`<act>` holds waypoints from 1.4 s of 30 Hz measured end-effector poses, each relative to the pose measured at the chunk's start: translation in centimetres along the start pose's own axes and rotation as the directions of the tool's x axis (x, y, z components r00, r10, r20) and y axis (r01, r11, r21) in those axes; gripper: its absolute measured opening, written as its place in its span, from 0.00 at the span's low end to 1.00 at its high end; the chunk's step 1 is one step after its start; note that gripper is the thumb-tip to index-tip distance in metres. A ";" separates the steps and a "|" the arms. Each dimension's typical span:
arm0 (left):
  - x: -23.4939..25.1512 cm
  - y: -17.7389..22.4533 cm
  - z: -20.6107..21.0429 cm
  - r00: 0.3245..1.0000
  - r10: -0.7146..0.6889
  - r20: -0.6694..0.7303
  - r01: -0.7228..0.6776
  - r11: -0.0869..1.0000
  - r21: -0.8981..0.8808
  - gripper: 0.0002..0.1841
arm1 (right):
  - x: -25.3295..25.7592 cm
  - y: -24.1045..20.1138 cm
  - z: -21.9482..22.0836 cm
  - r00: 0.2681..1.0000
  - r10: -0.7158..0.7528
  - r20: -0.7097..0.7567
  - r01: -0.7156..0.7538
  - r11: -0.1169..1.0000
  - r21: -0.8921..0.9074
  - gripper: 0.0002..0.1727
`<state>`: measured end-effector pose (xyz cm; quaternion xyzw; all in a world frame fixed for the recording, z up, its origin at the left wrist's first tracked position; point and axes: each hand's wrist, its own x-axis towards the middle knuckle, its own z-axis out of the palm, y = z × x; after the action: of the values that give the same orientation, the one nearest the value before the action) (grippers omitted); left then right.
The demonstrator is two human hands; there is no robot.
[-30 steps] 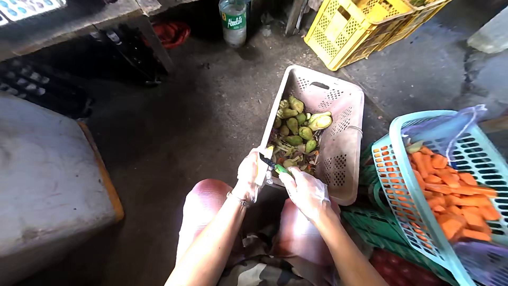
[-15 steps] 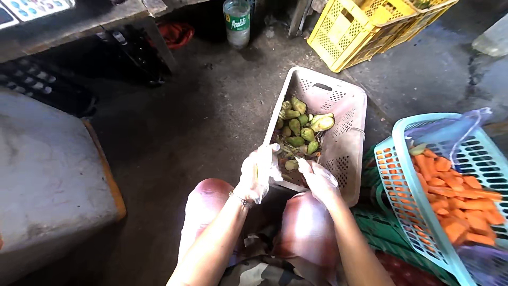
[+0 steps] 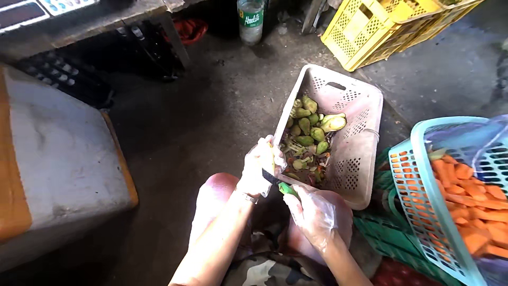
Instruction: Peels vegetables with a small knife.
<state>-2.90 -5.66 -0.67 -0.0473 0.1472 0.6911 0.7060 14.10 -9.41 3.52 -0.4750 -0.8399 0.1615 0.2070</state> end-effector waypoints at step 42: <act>0.5 -1.2 1.1 0.918 0.162 -0.362 -0.004 0.916 0.400 0.16 | 5.0 -1.1 0.1 0.856 0.351 0.380 -0.329 0.936 -0.124 0.28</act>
<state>-1.57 -4.96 0.08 -0.0346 0.4207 0.6546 0.6272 10.95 -5.59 4.93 -0.5785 -0.7712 0.2654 -0.0120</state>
